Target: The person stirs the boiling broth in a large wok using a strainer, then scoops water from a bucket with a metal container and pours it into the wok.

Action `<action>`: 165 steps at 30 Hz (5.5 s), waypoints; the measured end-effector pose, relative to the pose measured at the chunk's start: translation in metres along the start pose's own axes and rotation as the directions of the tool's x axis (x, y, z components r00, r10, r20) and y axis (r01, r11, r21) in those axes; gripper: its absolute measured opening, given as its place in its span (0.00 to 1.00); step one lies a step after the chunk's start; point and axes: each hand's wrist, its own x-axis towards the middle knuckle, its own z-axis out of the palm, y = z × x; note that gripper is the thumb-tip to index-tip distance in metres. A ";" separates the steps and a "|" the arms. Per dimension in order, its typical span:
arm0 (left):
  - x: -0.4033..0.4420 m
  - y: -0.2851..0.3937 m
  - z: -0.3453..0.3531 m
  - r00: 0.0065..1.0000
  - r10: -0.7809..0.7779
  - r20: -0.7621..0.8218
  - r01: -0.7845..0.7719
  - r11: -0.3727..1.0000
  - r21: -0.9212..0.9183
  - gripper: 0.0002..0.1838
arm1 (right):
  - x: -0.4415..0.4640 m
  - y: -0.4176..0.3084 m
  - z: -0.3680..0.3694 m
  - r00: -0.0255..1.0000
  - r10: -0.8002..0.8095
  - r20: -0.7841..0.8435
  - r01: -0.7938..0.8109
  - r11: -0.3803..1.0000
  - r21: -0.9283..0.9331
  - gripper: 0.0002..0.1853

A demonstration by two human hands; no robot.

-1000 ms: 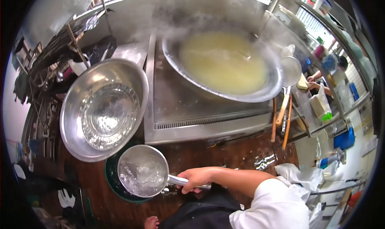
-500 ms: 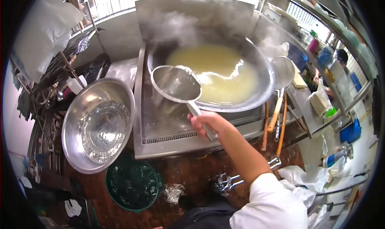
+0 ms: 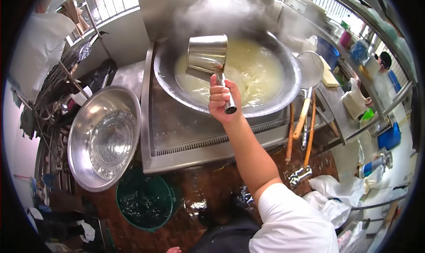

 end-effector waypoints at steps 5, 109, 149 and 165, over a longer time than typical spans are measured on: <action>0.023 -0.012 -0.006 0.997 0.046 0.058 -0.038 0.991 -0.128 0.16 | -0.018 0.040 0.008 0.989 0.139 -0.055 -0.146 0.979 -0.141 0.18; 0.116 0.627 0.175 0.136 0.818 0.558 -0.812 -0.230 0.536 0.28 | 0.083 0.046 0.105 0.394 -0.443 -0.805 -0.914 -0.282 -0.292 0.17; -0.085 0.471 0.104 0.657 0.683 0.321 -0.587 0.729 -0.352 0.23 | -0.068 0.032 0.005 0.881 0.041 -0.471 -0.114 0.985 -0.127 0.10; -0.068 0.240 0.038 0.685 0.684 0.249 -0.491 0.687 -0.535 0.20 | -0.132 0.289 -0.042 0.533 0.351 -0.770 -0.432 -0.669 -0.605 0.31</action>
